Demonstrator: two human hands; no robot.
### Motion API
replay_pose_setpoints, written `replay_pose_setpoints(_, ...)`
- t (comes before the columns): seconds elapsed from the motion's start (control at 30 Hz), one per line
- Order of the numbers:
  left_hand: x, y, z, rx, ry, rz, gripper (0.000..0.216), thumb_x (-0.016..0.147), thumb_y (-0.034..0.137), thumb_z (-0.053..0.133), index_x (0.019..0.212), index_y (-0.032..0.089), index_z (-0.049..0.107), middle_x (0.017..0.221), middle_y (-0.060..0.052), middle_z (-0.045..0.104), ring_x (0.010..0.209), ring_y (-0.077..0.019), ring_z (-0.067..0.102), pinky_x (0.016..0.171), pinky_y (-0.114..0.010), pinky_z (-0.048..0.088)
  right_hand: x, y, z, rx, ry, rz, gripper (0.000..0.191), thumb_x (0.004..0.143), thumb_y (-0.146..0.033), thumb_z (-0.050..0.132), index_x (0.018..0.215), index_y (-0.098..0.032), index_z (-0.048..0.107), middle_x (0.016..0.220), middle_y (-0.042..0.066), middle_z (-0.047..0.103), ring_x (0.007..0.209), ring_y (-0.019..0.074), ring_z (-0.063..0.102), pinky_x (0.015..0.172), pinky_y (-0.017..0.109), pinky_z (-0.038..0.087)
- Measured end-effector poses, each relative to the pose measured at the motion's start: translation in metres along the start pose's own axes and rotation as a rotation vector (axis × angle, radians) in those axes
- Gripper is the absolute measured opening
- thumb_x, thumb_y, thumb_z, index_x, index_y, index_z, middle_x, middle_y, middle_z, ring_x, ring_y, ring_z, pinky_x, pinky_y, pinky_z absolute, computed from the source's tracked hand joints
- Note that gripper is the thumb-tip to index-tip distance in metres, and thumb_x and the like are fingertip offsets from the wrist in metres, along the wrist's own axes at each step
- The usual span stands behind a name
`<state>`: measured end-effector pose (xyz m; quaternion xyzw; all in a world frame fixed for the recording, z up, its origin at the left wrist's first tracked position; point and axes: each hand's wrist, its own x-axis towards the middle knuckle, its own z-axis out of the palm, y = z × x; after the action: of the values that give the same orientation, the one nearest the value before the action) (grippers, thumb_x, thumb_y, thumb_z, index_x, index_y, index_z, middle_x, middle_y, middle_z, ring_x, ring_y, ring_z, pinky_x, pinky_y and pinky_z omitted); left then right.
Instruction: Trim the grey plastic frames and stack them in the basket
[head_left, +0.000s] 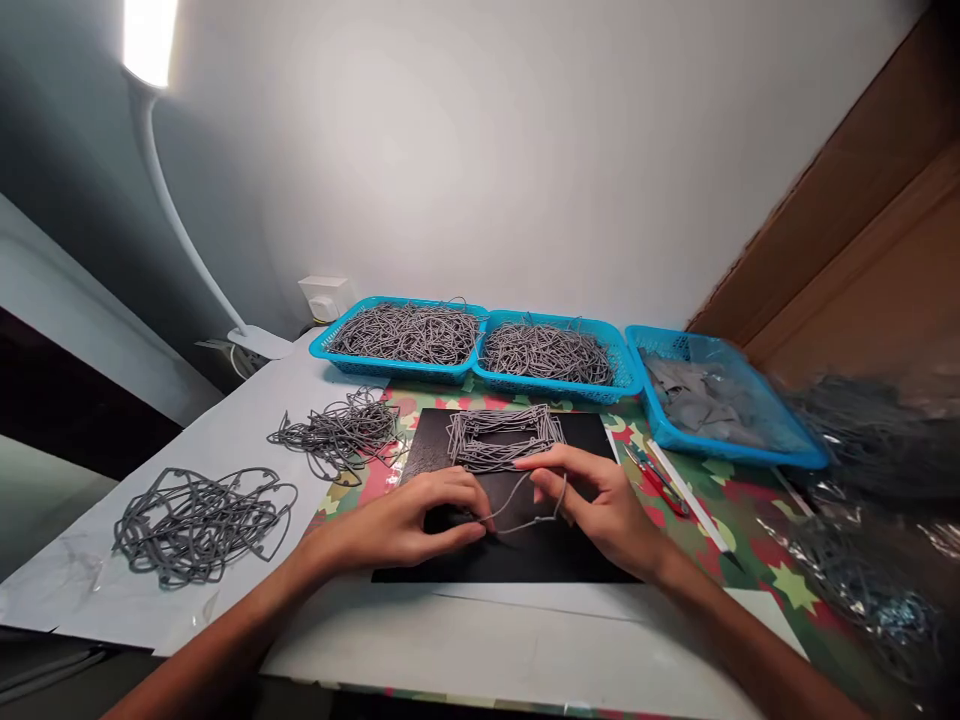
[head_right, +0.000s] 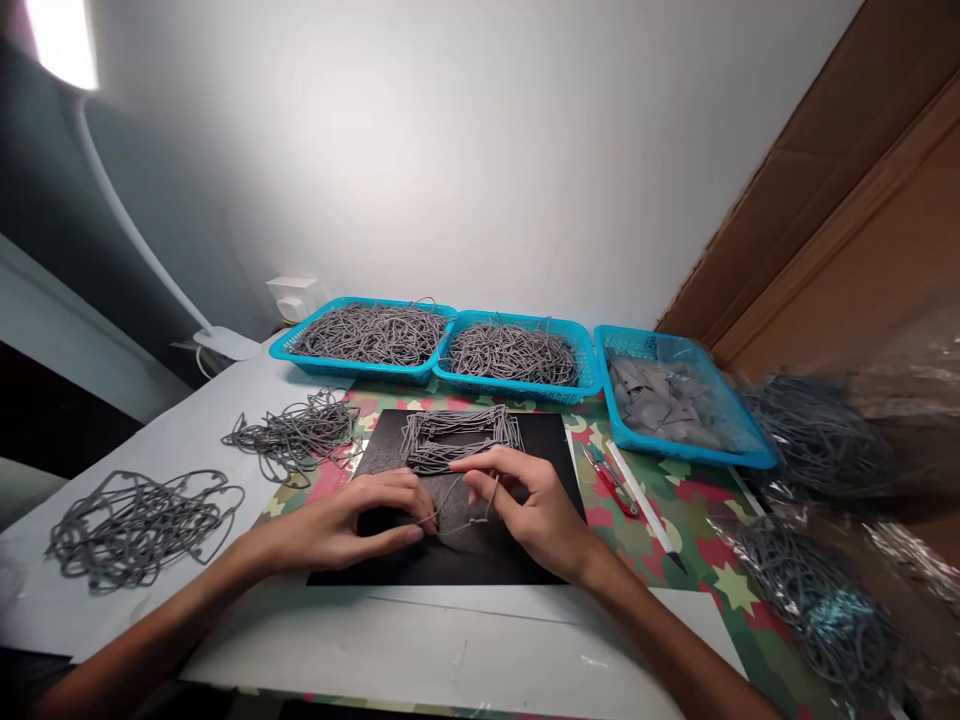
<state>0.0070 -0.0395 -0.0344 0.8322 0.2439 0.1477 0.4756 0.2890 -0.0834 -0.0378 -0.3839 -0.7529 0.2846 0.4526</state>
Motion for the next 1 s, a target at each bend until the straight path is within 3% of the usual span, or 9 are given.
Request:
replay_pose_setpoints(0.13, 0.003, 0.000, 0.002, -0.404, -0.013, -0.164, 0.032, 0.113, 0.051, 0.064, 0.115, 0.022, 0.080, 0.114, -0.010, 0.083, 0.109, -0.0253, 0.077, 0.101, -0.037, 0.059, 0.004, 0.008, -0.023, 0.392, -0.173, 0.310, 0.021, 0.106, -0.042, 0.076, 0.121, -0.032, 0.088, 0.115, 0.004, 0.074, 0.077, 0.0131, 0.063, 0.056, 0.021, 0.051)
replay_pose_setpoints(0.23, 0.005, -0.003, 0.006, -0.525, -0.040, -0.206, 0.045, 0.110, 0.061, 0.065, 0.115, 0.018, 0.076, 0.110, -0.013, 0.083, 0.091, -0.0229, 0.081, 0.085, -0.034, 0.064, 0.000, 0.022, -0.047, 0.514, -0.364, 0.445, 0.025, 0.099, -0.049, 0.084, 0.109, -0.026, 0.089, 0.100, 0.004, 0.075, 0.073, 0.0131, 0.061, 0.057, 0.021, 0.051)
replay_pose_setpoints(0.3, 0.006, -0.006, 0.008, -0.577, -0.050, -0.236, 0.045, 0.109, 0.060, 0.067, 0.118, 0.016, 0.076, 0.116, -0.015, 0.083, 0.089, -0.0221, 0.081, 0.082, -0.033, 0.065, -0.007, 0.031, -0.062, 0.515, -0.450, 0.480, 0.031, 0.096, -0.052, 0.087, 0.104, -0.022, 0.088, 0.094, 0.006, 0.075, 0.076, 0.0152, 0.064, 0.059, 0.021, 0.053)
replay_pose_setpoints(0.53, 0.003, -0.019, 0.007, -0.502, 0.021, -0.223, 0.037, 0.106, 0.047, 0.077, 0.130, 0.020, 0.076, 0.122, -0.012, 0.083, 0.116, -0.0254, 0.079, 0.102, -0.034, 0.060, -0.018, 0.035, -0.088, 0.444, -0.675, 0.546, 0.042, 0.104, -0.045, 0.081, 0.142, -0.028, 0.080, 0.125, 0.009, 0.076, 0.087, 0.0138, 0.067, 0.077, 0.024, 0.058)
replay_pose_setpoints(0.6, 0.002, -0.018, 0.005, -0.401, 0.068, -0.203, 0.033, 0.107, 0.046, 0.075, 0.129, 0.022, 0.077, 0.124, -0.010, 0.083, 0.119, -0.0258, 0.078, 0.103, -0.034, 0.059, -0.017, 0.034, -0.087, 0.389, -0.664, 0.577, 0.040, 0.104, -0.047, 0.080, 0.139, -0.028, 0.081, 0.119, 0.008, 0.076, 0.089, 0.0154, 0.068, 0.074, 0.024, 0.059)
replay_pose_setpoints(0.73, 0.002, -0.012, 0.001, -0.217, 0.136, -0.186, 0.028, 0.109, 0.047, 0.071, 0.120, 0.023, 0.080, 0.120, -0.006, 0.083, 0.112, -0.0241, 0.078, 0.097, -0.032, 0.059, -0.016, 0.036, -0.080, 0.290, -0.461, 0.633, 0.043, 0.097, -0.051, 0.086, 0.130, -0.024, 0.080, 0.093, 0.002, 0.070, 0.076, 0.0147, 0.067, 0.060, 0.023, 0.057)
replay_pose_setpoints(0.87, 0.004, -0.011, 0.003, -0.119, 0.190, -0.178, 0.028, 0.108, 0.048, 0.071, 0.112, 0.022, 0.079, 0.105, -0.003, 0.082, 0.094, -0.0195, 0.075, 0.083, -0.027, 0.058, -0.019, 0.044, -0.073, 0.254, -0.336, 0.633, 0.053, 0.093, -0.054, 0.089, 0.134, -0.023, 0.072, 0.095, 0.002, 0.071, 0.076, 0.0156, 0.068, 0.058, 0.023, 0.058)
replay_pose_setpoints(1.0, 0.009, -0.015, 0.014, 0.064, 0.272, -0.109, 0.026, 0.110, 0.046, 0.070, 0.109, 0.022, 0.076, 0.092, -0.001, 0.075, 0.080, -0.0160, 0.069, 0.071, -0.024, 0.056, -0.021, 0.044, -0.069, 0.197, -0.293, 0.604, 0.043, 0.094, -0.054, 0.088, 0.118, -0.021, 0.076, 0.090, 0.002, 0.073, 0.073, 0.0153, 0.067, 0.055, 0.023, 0.054)
